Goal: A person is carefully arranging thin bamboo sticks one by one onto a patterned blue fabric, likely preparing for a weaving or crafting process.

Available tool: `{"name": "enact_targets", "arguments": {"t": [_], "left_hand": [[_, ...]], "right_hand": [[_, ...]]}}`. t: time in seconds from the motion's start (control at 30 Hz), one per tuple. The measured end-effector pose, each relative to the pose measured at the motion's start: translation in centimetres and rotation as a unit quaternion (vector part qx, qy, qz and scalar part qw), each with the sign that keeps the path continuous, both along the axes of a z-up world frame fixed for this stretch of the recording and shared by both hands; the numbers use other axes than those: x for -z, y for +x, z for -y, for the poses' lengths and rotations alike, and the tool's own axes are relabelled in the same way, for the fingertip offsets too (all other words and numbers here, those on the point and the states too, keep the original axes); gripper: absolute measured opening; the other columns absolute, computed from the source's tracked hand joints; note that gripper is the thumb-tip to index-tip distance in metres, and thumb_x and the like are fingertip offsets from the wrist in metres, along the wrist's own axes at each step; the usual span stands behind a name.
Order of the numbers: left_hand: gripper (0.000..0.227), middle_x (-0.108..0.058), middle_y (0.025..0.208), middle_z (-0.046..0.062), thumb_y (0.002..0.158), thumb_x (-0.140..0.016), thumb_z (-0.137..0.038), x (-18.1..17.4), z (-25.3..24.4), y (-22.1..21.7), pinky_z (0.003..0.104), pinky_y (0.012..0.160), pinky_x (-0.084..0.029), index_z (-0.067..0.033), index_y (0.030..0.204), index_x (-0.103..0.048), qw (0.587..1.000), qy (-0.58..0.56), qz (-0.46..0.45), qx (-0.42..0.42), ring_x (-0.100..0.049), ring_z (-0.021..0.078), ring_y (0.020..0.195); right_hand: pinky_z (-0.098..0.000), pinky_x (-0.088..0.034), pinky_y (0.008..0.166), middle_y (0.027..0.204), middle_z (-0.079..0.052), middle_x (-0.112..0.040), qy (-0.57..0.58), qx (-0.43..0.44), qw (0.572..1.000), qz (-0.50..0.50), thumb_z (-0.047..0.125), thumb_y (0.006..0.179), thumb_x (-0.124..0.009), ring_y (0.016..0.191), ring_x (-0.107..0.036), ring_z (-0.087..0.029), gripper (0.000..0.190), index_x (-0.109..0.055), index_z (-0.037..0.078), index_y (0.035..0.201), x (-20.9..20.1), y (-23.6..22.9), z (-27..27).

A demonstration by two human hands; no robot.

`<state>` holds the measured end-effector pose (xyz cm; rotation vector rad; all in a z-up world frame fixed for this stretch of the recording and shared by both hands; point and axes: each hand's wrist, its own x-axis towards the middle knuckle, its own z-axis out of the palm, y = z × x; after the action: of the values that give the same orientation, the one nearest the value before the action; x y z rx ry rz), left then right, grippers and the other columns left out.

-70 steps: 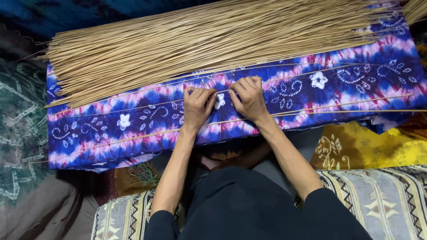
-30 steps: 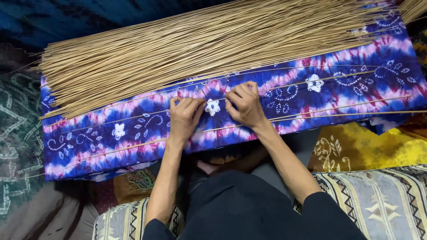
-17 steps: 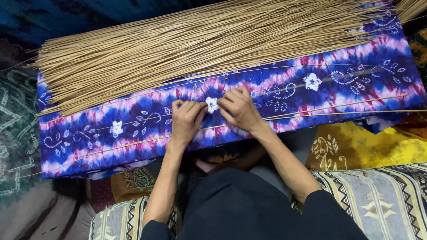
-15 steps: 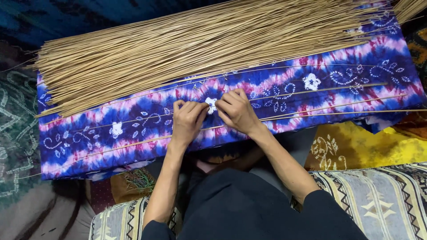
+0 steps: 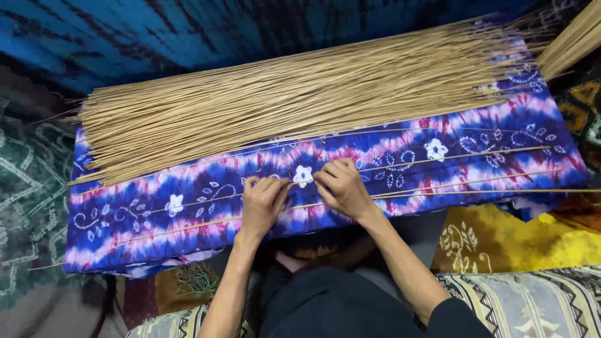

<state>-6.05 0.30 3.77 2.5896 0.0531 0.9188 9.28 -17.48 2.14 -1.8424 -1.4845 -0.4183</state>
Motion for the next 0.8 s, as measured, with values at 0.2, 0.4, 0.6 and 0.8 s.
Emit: {"name": "enact_targets", "arguments": {"t": [0.2,0.4,0.6,0.8], "left_hand": [[0.008,-0.072,0.082,-0.003,0.095,-0.074,-0.015,0.8,1.1,0.5,0.033,0.085,-0.044,-0.0190,0.101,-0.074,1.000,-0.003,0.015,0.015,-0.071,0.0162,0.079],[0.007,-0.071,0.079,-0.004,0.095,-0.074,-0.015,0.4,1.2,0.4,0.032,0.086,-0.043,-0.0200,0.099,-0.074,1.000,0.012,0.026,0.003,-0.070,0.0153,0.078],[0.002,-0.072,0.081,-0.003,0.097,-0.073,-0.018,0.7,-0.5,-0.6,0.033,0.086,-0.043,-0.0197,0.098,-0.073,0.999,0.016,0.024,-0.014,-0.070,0.0155,0.077],[0.005,-0.071,0.081,-0.002,0.096,-0.074,-0.015,0.4,0.8,1.5,0.034,0.086,-0.042,-0.0189,0.099,-0.073,0.999,0.026,0.045,0.007,-0.068,0.0165,0.077]], "right_hand": [[-0.0373,-0.048,0.083,0.083,-0.002,-0.061,-0.003,-0.031,1.000,-0.001,0.015,0.096,-0.066,0.078,-0.063,-0.022,0.007,-0.067,0.013,0.089,-1.8,-1.5,-1.1],[-0.0357,-0.048,0.083,0.082,-0.001,-0.060,0.007,-0.022,1.000,-0.010,0.013,0.093,-0.069,0.077,-0.063,-0.021,0.002,-0.068,0.015,0.094,-0.9,-2.2,-1.3],[-0.0363,-0.048,0.083,0.083,-0.001,-0.062,0.001,0.020,1.000,0.000,0.016,0.096,-0.069,0.078,-0.065,-0.021,0.002,-0.070,0.014,0.096,0.9,-0.2,0.1],[-0.0392,-0.048,0.084,0.086,-0.004,-0.062,0.019,-0.017,1.000,0.002,0.010,0.094,-0.067,0.083,-0.066,-0.024,0.006,-0.070,0.013,0.098,1.6,-0.8,-1.6]]}}
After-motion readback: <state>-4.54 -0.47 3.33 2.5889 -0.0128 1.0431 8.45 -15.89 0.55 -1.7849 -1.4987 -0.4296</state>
